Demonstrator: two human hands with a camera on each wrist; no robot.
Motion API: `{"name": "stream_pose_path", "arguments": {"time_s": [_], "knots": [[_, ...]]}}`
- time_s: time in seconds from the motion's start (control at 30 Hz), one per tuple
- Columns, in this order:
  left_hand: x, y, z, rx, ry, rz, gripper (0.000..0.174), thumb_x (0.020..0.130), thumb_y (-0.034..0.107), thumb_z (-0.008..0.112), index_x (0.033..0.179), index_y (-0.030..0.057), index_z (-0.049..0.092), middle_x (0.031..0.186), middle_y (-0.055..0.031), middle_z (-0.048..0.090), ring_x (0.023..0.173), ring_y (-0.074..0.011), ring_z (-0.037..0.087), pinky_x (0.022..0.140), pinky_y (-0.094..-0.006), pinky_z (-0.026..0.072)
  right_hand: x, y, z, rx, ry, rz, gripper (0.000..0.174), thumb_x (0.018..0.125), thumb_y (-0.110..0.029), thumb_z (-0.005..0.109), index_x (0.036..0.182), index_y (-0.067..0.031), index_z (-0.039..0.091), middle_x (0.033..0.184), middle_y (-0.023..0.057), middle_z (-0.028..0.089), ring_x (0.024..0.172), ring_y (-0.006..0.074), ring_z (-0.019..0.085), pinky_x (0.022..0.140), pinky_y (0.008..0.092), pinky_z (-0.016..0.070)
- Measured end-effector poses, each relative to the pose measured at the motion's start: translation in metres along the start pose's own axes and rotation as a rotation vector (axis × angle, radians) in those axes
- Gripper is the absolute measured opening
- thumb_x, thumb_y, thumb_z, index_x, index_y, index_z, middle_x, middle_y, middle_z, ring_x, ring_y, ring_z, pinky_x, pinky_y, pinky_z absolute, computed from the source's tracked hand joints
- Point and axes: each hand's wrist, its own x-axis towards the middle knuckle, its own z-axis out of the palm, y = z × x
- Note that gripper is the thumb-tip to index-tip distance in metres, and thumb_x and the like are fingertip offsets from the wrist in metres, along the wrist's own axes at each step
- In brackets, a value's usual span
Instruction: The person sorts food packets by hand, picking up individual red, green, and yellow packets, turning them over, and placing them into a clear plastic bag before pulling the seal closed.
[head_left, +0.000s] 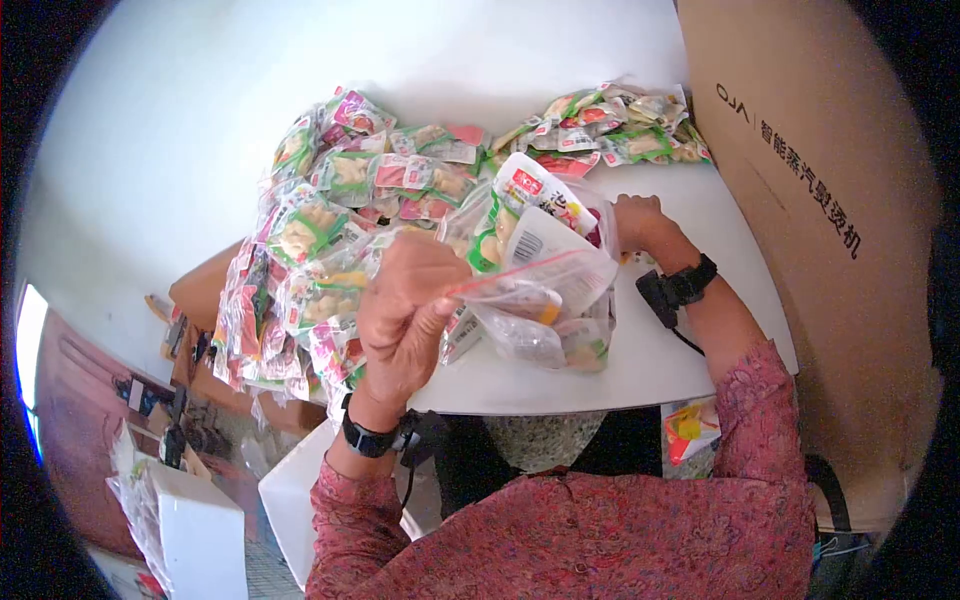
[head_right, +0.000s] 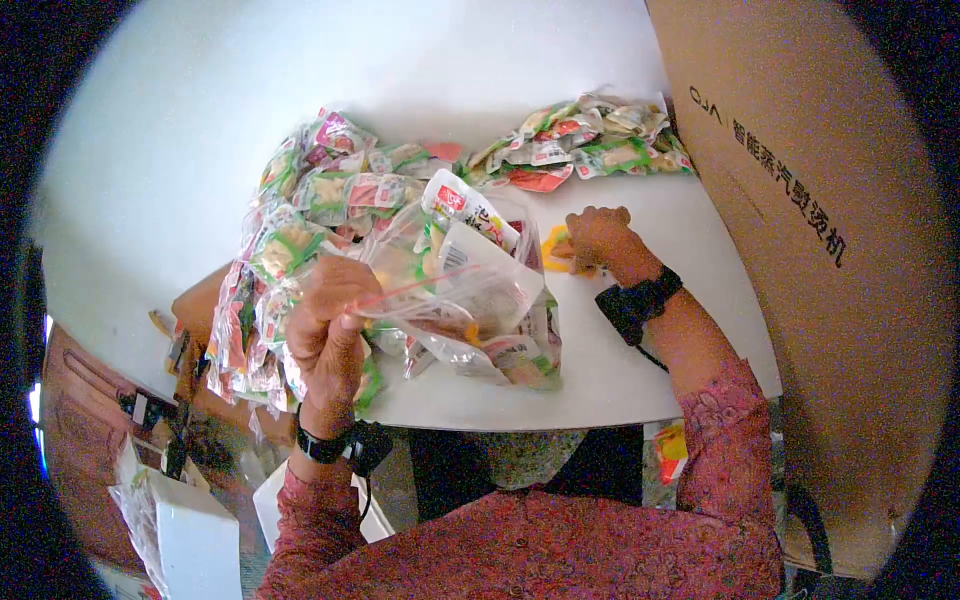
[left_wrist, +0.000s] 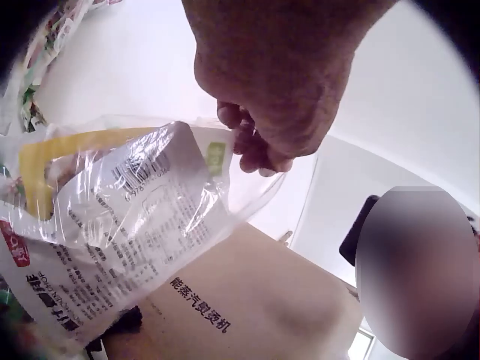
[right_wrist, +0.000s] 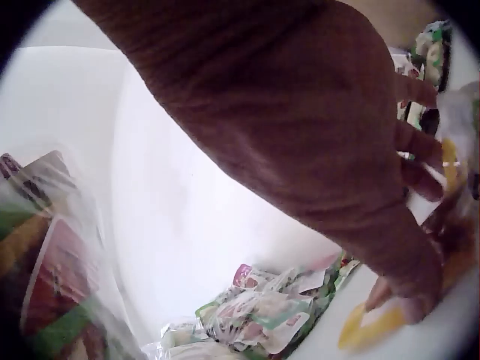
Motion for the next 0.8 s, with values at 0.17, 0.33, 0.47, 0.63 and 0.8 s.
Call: {"name": "stream_pose_path", "arguments": {"time_s": [0.17,0.33,0.47,0.63,0.8], "knots": [[-0.011,0.020,-0.013,0.029,-0.052,-0.015,0.011,0.076,0.013,0.059,0.082,0.0036,0.058,0.079,-0.0083,0.057,0.074,-0.0239,0.052,0.068,-0.0326,0.0400,0.015,0.011,0.021,0.111,0.151,-0.052,0.070,0.049,-0.036,0.074,0.106,-0.0039,0.048,0.096,0.0198,0.054,0.091,0.0332,0.055,0.076,0.0415,0.0445],[-0.012,0.033,-0.021,0.136,-0.154,0.030,0.011,0.072,0.012,0.061,0.081,0.0058,0.060,0.079,-0.0059,0.057,0.076,-0.0238,0.053,0.069,-0.0325,0.0404,0.024,0.015,0.034,0.288,0.091,-0.075,0.071,0.046,-0.037,0.076,0.100,0.0000,0.048,0.092,0.0214,0.057,0.086,0.0309,0.058,0.072,0.0374,0.0467],[-0.013,0.035,-0.020,0.158,-0.133,0.094,0.012,0.070,0.012,0.062,0.080,0.0063,0.059,0.080,-0.0056,0.056,0.076,-0.0240,0.053,0.068,-0.0325,0.0404,0.013,0.030,0.019,0.351,0.232,-0.346,0.037,0.075,-0.031,0.059,0.098,-0.0017,0.052,0.083,0.0149,0.059,0.078,0.0271,0.057,0.071,0.0342,0.0442],[-0.015,0.027,-0.014,0.163,-0.035,0.120,0.012,0.071,0.009,0.061,0.082,0.0062,0.058,0.083,-0.0059,0.055,0.076,-0.0238,0.052,0.067,-0.0328,0.0404,-0.079,-0.002,-0.085,1.289,0.825,-0.229,0.023,0.078,-0.021,0.059,0.091,-0.0025,0.055,0.079,0.0055,0.061,0.069,0.0107,0.059,0.058,0.0249,0.0469],[-0.017,0.023,-0.009,0.170,-0.003,0.156,0.011,0.072,0.008,0.060,0.082,0.0055,0.057,0.083,-0.0063,0.055,0.077,-0.0242,0.052,0.067,-0.0332,0.0404,-0.151,-0.062,-0.137,1.532,1.100,-0.486,0.026,0.080,-0.021,0.058,0.097,-0.0023,0.055,0.077,0.0026,0.059,0.063,0.0083,0.057,0.055,0.0217,0.0474]]}}
